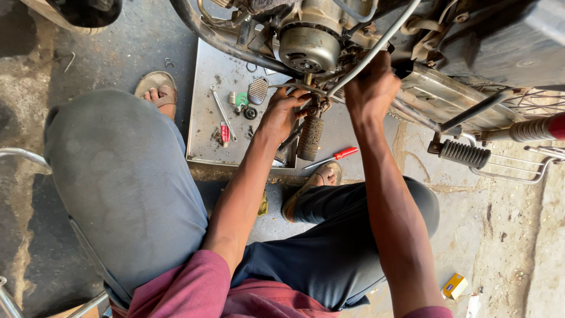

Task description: The person sits on the ground beside a motorcycle raised on its center stand and works on a bolt near the engine and footrest area. They use a spanner to turn the fastener by hand, repositioning their grip repeatedly, and briefly reach toward the rear of the bike before returning to the fastener.

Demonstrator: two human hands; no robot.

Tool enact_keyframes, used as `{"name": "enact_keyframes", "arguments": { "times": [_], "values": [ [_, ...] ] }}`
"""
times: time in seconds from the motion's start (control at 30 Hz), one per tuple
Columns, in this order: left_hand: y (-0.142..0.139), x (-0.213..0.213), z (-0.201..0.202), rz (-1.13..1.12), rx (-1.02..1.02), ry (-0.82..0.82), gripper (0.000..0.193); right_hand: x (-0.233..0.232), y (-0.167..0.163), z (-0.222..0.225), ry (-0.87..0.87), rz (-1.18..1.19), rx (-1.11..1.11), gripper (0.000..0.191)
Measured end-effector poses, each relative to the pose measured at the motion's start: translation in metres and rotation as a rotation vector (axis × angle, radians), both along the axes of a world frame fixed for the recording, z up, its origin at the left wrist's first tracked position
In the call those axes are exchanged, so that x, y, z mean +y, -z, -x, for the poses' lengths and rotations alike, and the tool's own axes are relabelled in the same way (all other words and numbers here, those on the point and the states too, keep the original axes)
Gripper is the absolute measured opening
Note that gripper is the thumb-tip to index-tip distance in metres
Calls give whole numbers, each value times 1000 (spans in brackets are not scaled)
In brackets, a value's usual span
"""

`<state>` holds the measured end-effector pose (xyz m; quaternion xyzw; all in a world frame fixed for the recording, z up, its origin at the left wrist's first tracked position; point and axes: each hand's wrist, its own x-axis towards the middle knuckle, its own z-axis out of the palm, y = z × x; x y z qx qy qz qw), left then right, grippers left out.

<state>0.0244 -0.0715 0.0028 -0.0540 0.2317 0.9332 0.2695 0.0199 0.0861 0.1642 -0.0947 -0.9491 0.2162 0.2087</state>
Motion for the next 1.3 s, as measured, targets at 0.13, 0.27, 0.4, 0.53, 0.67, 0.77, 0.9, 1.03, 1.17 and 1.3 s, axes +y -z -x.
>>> {"name": "enact_keyframes", "arguments": {
  "times": [0.13, 0.27, 0.4, 0.53, 0.67, 0.77, 0.9, 1.03, 1.17, 1.3],
  "values": [
    [-2, 2, 2, 24, 7, 8, 52, 8, -25, -10, -22, -47, -48, 21],
    [-1, 2, 2, -6, -5, 4, 51, 1, -38, -29, -128, 84, -168, 15],
    [0, 0, 2, -17, 15, 1, 53, -9, -47, -38, -160, 239, -301, 20],
    [1, 0, 3, -10, 8, -1, 51, -17, -50, -41, -265, -12, -241, 16],
    [5, 1, 3, -24, 18, 1, 51, -17, -49, -45, -359, -90, -192, 18],
    [9, 4, 4, -17, -37, -13, 54, -18, -46, -46, -376, -143, -213, 17],
    [11, 5, 5, -13, -72, -31, 59, -24, -46, -48, -374, -193, -204, 20],
    [14, 5, 6, -15, -89, -24, 64, -31, -49, -49, -328, -212, -264, 20],
    [16, 6, 6, -25, -103, -34, 65, -38, -50, -51, -330, -280, -271, 21],
    [17, 5, 7, -22, -107, -41, 62, -44, -49, -53, -327, -300, -287, 18]
  ]
}}
